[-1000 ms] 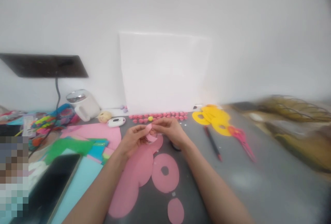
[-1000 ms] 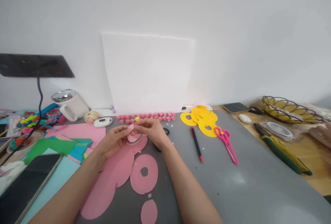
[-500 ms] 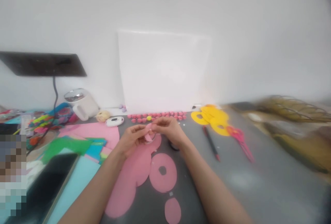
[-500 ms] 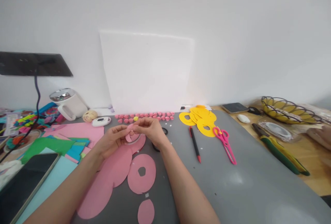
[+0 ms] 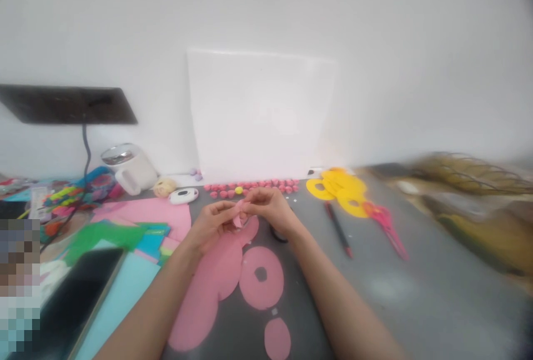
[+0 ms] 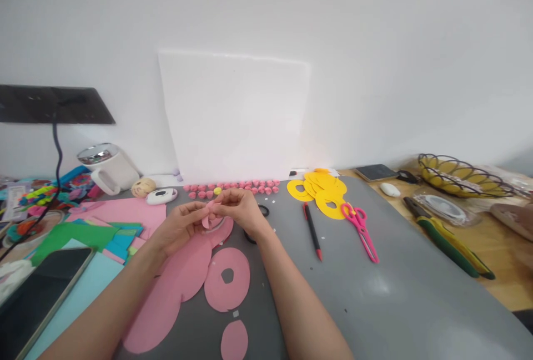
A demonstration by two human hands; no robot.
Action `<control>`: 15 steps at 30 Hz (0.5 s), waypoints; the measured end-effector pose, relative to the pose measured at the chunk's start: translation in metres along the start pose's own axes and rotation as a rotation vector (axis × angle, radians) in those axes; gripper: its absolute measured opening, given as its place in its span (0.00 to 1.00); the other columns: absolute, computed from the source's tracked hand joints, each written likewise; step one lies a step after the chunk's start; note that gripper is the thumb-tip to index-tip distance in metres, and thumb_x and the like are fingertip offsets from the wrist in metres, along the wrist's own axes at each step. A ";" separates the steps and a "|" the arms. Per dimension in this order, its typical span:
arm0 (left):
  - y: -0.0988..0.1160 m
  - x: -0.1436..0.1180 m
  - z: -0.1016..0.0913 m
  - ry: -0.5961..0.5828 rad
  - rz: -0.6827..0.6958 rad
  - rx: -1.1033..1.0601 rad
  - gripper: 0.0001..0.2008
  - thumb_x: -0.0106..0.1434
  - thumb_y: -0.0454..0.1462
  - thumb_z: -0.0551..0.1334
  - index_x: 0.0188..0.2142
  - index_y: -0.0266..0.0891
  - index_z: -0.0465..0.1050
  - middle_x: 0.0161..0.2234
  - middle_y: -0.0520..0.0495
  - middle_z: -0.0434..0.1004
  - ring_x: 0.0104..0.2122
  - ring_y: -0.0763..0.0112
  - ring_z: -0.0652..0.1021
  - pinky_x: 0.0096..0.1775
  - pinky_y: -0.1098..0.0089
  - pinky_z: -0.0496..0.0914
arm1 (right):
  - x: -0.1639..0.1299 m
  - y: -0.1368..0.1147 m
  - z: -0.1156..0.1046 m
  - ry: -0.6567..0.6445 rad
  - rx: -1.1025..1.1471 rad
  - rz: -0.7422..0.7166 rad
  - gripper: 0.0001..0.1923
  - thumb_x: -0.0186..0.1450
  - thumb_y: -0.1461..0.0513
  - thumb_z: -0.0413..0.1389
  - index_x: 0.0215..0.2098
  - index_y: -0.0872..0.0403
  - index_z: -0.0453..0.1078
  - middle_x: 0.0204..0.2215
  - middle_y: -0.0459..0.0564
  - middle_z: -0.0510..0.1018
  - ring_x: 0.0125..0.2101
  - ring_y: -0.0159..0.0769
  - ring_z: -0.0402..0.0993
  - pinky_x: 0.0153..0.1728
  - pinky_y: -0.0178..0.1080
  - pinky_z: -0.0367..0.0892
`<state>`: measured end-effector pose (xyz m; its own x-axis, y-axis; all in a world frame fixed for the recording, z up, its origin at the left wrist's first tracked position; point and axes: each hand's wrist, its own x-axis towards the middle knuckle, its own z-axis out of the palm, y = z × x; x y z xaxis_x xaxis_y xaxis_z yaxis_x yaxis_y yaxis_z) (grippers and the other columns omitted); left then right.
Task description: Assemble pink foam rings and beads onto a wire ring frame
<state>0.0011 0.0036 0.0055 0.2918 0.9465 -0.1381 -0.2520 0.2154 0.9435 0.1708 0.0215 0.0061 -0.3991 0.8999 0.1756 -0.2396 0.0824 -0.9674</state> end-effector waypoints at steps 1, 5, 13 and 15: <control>0.000 0.000 0.000 -0.006 0.002 0.009 0.09 0.51 0.39 0.68 0.25 0.34 0.74 0.22 0.48 0.72 0.23 0.74 0.71 0.27 0.74 0.66 | 0.000 0.000 0.000 -0.001 -0.011 -0.006 0.10 0.52 0.58 0.63 0.28 0.56 0.71 0.22 0.46 0.77 0.26 0.33 0.74 0.35 0.39 0.70; 0.000 -0.001 0.000 -0.002 0.021 0.034 0.11 0.53 0.41 0.66 0.23 0.34 0.73 0.23 0.47 0.72 0.24 0.74 0.71 0.27 0.73 0.67 | 0.000 0.000 -0.002 0.009 -0.059 -0.004 0.10 0.54 0.57 0.61 0.31 0.56 0.73 0.25 0.47 0.78 0.28 0.33 0.74 0.36 0.39 0.69; -0.001 0.000 0.000 0.036 0.021 0.096 0.11 0.51 0.42 0.67 0.24 0.34 0.73 0.25 0.45 0.75 0.23 0.73 0.72 0.26 0.73 0.66 | 0.001 -0.006 0.000 0.063 -0.041 0.036 0.12 0.49 0.57 0.64 0.28 0.56 0.74 0.24 0.46 0.78 0.27 0.32 0.74 0.35 0.38 0.70; -0.002 0.001 -0.001 0.030 0.021 0.121 0.11 0.51 0.42 0.67 0.24 0.34 0.73 0.25 0.45 0.75 0.23 0.73 0.72 0.25 0.73 0.67 | 0.001 -0.006 -0.001 0.068 -0.016 0.045 0.12 0.48 0.57 0.65 0.28 0.56 0.73 0.24 0.46 0.78 0.26 0.31 0.74 0.34 0.38 0.70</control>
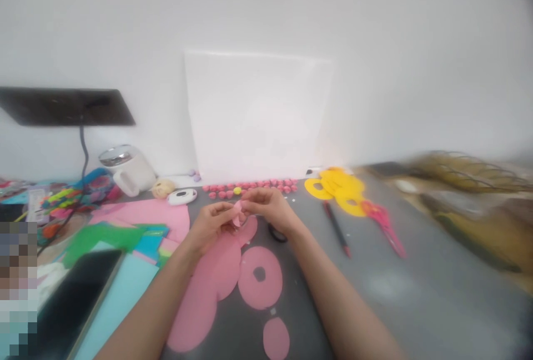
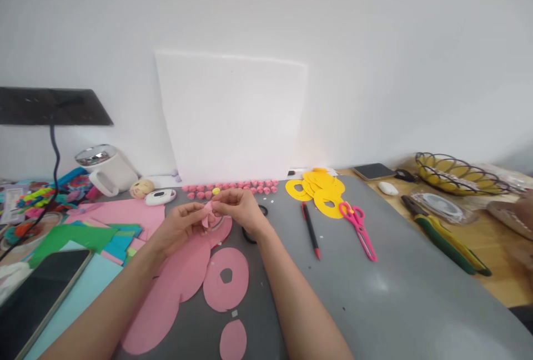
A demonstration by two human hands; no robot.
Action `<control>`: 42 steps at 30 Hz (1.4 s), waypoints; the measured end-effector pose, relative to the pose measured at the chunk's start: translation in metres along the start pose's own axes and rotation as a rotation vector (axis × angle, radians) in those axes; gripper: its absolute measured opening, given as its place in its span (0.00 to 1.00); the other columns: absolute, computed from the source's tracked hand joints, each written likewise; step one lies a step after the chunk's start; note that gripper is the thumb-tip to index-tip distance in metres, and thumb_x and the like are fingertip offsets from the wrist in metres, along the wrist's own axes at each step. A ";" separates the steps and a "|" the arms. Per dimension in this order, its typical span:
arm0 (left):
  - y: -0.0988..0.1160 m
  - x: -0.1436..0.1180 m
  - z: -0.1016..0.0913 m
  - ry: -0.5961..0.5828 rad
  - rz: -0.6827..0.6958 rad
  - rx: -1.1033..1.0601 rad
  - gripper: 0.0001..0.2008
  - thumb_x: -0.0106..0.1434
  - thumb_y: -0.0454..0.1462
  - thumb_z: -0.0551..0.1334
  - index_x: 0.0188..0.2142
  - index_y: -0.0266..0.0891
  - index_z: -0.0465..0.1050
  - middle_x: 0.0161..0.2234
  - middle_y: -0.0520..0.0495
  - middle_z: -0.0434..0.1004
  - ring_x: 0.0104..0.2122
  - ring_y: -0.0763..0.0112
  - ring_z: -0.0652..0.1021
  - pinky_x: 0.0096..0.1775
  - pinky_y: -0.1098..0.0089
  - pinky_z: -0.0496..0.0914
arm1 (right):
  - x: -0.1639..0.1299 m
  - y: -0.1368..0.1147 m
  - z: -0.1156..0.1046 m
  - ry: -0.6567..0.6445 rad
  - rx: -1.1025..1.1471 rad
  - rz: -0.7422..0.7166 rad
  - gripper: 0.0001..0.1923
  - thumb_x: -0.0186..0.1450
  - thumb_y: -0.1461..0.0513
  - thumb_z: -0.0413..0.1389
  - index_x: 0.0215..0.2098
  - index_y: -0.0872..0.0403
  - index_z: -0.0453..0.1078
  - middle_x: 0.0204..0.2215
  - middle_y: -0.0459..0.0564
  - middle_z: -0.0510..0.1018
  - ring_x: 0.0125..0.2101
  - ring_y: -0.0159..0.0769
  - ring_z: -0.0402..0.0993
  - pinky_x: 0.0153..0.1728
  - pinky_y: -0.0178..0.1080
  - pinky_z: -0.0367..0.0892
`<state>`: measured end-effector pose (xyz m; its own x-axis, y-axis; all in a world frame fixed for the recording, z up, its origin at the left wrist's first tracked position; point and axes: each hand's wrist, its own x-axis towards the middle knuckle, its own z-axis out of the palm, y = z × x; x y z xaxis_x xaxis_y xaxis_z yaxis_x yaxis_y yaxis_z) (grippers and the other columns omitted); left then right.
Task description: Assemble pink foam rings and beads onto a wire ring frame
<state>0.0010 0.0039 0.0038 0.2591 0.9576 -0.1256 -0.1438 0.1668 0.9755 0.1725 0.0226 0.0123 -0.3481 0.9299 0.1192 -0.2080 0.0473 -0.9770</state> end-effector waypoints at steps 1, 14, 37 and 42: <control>-0.001 0.000 0.000 -0.005 0.000 0.010 0.11 0.51 0.42 0.67 0.25 0.34 0.73 0.25 0.45 0.75 0.23 0.73 0.72 0.26 0.73 0.67 | 0.000 0.000 0.000 -0.005 0.017 0.003 0.13 0.48 0.57 0.65 0.28 0.56 0.73 0.24 0.46 0.78 0.25 0.31 0.74 0.34 0.38 0.70; -0.003 0.001 -0.002 -0.027 0.017 0.062 0.11 0.53 0.42 0.66 0.24 0.35 0.73 0.28 0.44 0.77 0.24 0.72 0.74 0.28 0.70 0.69 | -0.001 0.005 -0.002 -0.011 0.003 -0.014 0.12 0.48 0.58 0.65 0.26 0.56 0.72 0.23 0.47 0.77 0.25 0.34 0.74 0.33 0.39 0.69; -0.001 -0.002 0.005 0.184 0.327 0.322 0.08 0.53 0.38 0.63 0.32 0.38 0.77 0.20 0.50 0.76 0.19 0.72 0.75 0.24 0.72 0.72 | 0.001 0.006 -0.006 -0.033 -0.050 0.033 0.13 0.53 0.55 0.61 0.29 0.57 0.74 0.26 0.47 0.77 0.30 0.31 0.74 0.39 0.38 0.68; -0.004 -0.001 0.005 0.237 0.459 0.390 0.08 0.54 0.40 0.63 0.31 0.39 0.78 0.23 0.50 0.77 0.19 0.73 0.74 0.23 0.73 0.71 | 0.000 0.003 -0.005 -0.072 -0.046 0.019 0.12 0.52 0.56 0.62 0.30 0.56 0.75 0.25 0.47 0.77 0.30 0.31 0.73 0.38 0.38 0.68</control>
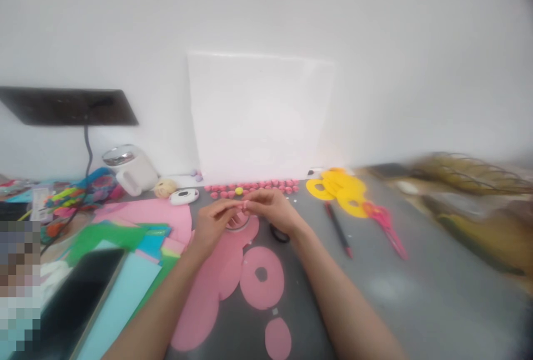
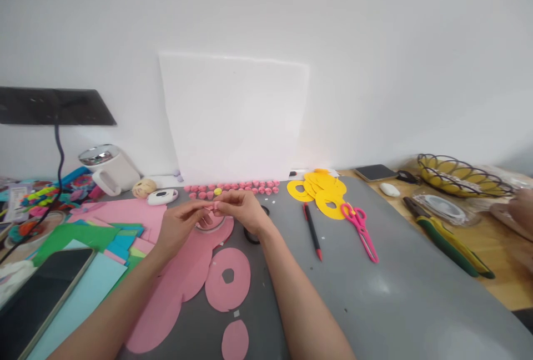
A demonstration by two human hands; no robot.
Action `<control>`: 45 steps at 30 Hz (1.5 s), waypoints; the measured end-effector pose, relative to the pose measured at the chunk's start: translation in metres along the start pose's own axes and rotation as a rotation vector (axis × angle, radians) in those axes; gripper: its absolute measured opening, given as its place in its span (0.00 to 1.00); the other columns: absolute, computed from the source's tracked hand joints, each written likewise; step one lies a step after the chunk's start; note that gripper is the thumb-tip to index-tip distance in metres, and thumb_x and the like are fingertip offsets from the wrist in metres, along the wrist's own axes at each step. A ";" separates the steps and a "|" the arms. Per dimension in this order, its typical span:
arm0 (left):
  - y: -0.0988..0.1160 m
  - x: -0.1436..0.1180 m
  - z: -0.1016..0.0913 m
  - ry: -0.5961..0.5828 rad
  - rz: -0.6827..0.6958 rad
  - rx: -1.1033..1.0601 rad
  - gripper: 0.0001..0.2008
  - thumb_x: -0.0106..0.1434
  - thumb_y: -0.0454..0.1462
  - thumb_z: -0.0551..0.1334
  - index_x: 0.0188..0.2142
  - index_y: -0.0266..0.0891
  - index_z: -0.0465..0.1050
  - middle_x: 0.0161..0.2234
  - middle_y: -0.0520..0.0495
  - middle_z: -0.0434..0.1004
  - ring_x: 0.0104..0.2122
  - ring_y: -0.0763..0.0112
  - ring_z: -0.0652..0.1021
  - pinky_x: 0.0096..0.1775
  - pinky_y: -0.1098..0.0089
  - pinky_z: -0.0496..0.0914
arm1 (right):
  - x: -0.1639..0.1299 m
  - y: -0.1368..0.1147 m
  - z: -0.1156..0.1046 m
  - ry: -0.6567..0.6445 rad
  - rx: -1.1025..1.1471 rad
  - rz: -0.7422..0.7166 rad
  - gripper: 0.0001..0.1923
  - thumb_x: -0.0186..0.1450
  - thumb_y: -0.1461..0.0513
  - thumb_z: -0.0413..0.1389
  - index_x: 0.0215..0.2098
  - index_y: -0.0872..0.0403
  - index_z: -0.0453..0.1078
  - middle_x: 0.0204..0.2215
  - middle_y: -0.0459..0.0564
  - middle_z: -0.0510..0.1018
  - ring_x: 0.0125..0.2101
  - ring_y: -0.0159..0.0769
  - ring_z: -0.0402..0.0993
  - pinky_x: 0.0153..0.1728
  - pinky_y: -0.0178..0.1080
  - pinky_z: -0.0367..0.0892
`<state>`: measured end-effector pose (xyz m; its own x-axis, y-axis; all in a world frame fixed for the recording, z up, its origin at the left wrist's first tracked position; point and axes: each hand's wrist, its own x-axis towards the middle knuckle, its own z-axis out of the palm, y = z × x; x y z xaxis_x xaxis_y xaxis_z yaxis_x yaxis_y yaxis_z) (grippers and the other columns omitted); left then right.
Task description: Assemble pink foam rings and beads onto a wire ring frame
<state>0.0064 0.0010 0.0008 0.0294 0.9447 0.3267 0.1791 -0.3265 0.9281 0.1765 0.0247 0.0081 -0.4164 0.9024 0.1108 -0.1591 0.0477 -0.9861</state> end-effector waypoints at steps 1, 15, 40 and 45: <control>0.000 0.000 0.000 0.016 0.009 0.009 0.07 0.54 0.39 0.63 0.30 0.39 0.78 0.24 0.50 0.78 0.19 0.74 0.73 0.23 0.73 0.71 | 0.000 0.001 0.000 -0.002 0.000 -0.011 0.12 0.52 0.56 0.62 0.30 0.56 0.75 0.25 0.47 0.77 0.30 0.31 0.73 0.38 0.37 0.68; 0.002 -0.002 0.001 0.086 -0.022 0.077 0.08 0.51 0.41 0.66 0.29 0.39 0.76 0.22 0.52 0.76 0.19 0.75 0.74 0.23 0.75 0.70 | 0.000 0.005 0.003 -0.028 0.016 -0.058 0.12 0.51 0.58 0.64 0.32 0.56 0.75 0.28 0.48 0.79 0.32 0.34 0.75 0.39 0.40 0.69; -0.019 -0.008 0.003 0.218 0.625 0.490 0.06 0.58 0.32 0.61 0.35 0.41 0.74 0.33 0.48 0.78 0.30 0.72 0.77 0.26 0.76 0.71 | 0.002 0.005 0.010 0.072 0.100 -0.026 0.12 0.51 0.56 0.63 0.28 0.57 0.74 0.25 0.47 0.78 0.27 0.31 0.75 0.37 0.39 0.72; -0.021 -0.008 0.003 0.229 0.666 0.518 0.07 0.58 0.32 0.61 0.37 0.42 0.73 0.34 0.48 0.78 0.31 0.72 0.78 0.30 0.76 0.72 | 0.002 0.004 0.010 0.088 0.073 -0.012 0.15 0.51 0.53 0.62 0.30 0.57 0.77 0.25 0.49 0.79 0.28 0.34 0.77 0.40 0.42 0.72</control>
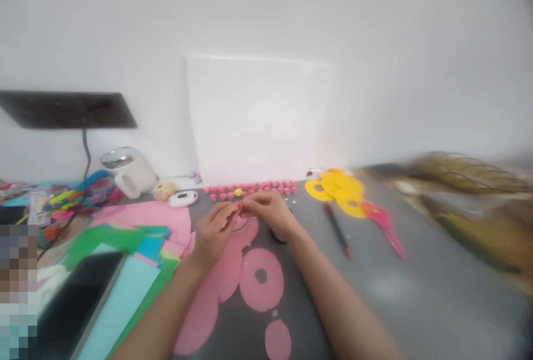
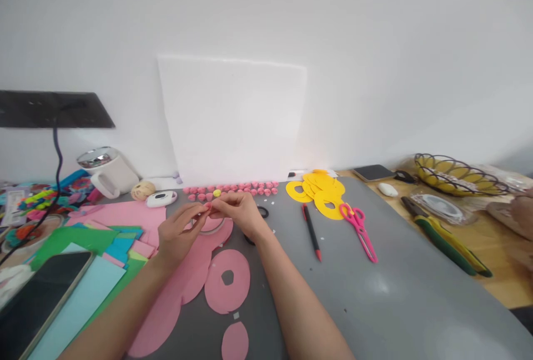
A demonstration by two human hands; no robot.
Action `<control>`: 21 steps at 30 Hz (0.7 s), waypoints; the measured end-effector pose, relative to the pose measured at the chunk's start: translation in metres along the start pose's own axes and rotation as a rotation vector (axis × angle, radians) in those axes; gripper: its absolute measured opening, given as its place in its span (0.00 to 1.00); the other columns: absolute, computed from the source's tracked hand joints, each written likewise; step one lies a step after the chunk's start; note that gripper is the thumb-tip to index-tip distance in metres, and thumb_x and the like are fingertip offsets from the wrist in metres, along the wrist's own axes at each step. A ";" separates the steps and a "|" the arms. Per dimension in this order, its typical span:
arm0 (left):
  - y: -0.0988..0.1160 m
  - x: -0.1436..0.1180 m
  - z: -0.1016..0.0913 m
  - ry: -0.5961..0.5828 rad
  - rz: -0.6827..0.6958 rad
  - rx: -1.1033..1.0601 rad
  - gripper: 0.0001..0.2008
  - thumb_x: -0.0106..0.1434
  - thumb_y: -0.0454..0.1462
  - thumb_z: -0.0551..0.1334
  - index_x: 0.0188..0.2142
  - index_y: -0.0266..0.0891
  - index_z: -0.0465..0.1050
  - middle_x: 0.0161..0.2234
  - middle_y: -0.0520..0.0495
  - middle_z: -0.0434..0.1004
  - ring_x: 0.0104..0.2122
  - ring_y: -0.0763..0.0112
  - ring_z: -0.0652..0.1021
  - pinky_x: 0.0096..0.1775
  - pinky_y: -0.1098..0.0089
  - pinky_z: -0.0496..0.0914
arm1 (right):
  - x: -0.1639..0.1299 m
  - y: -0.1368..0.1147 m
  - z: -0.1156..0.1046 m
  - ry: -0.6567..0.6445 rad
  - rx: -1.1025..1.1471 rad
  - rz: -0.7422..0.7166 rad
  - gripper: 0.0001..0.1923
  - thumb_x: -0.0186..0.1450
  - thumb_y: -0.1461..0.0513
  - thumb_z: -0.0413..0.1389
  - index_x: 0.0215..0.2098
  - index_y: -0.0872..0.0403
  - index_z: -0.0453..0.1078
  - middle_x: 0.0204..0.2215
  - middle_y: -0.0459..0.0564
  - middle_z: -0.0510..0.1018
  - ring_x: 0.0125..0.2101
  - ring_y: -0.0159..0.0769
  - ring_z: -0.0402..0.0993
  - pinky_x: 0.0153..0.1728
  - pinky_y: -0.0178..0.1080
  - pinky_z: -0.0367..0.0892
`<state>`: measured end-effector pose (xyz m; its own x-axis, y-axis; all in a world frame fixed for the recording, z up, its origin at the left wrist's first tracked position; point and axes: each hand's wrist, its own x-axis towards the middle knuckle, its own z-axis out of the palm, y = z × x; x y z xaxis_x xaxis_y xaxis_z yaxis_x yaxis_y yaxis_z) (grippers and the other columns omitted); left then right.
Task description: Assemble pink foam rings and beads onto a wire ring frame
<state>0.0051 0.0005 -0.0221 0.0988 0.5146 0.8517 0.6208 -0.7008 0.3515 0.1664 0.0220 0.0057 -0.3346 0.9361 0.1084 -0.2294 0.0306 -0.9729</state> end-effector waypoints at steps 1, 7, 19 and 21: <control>0.000 0.000 0.000 -0.009 0.001 0.001 0.07 0.59 0.32 0.60 0.37 0.42 0.73 0.34 0.48 0.78 0.31 0.72 0.78 0.31 0.75 0.73 | 0.000 -0.001 0.000 0.003 -0.012 0.004 0.16 0.51 0.53 0.62 0.30 0.57 0.77 0.25 0.49 0.79 0.28 0.35 0.77 0.40 0.42 0.72; 0.000 -0.001 0.000 -0.057 0.025 0.047 0.07 0.61 0.33 0.57 0.37 0.41 0.73 0.35 0.46 0.78 0.33 0.71 0.78 0.35 0.73 0.74 | -0.001 -0.002 -0.001 0.011 -0.039 0.030 0.14 0.50 0.55 0.63 0.29 0.57 0.77 0.25 0.50 0.80 0.29 0.36 0.77 0.39 0.41 0.72; 0.006 0.007 0.001 -0.124 -0.200 -0.189 0.07 0.60 0.36 0.58 0.36 0.41 0.74 0.36 0.46 0.76 0.34 0.69 0.77 0.35 0.69 0.76 | 0.002 0.001 0.002 0.149 -0.153 -0.011 0.07 0.49 0.62 0.61 0.25 0.57 0.77 0.22 0.50 0.79 0.26 0.36 0.76 0.32 0.38 0.71; 0.008 0.008 0.000 -0.154 -0.278 -0.247 0.08 0.59 0.37 0.59 0.38 0.41 0.73 0.37 0.46 0.76 0.34 0.68 0.78 0.37 0.67 0.76 | 0.002 0.002 0.002 0.170 -0.176 -0.030 0.06 0.50 0.62 0.60 0.25 0.57 0.77 0.22 0.50 0.79 0.26 0.36 0.76 0.32 0.38 0.71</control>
<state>0.0113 -0.0011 -0.0129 0.0803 0.7563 0.6493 0.4367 -0.6122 0.6591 0.1632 0.0233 0.0047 -0.1681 0.9788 0.1168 -0.0691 0.1065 -0.9919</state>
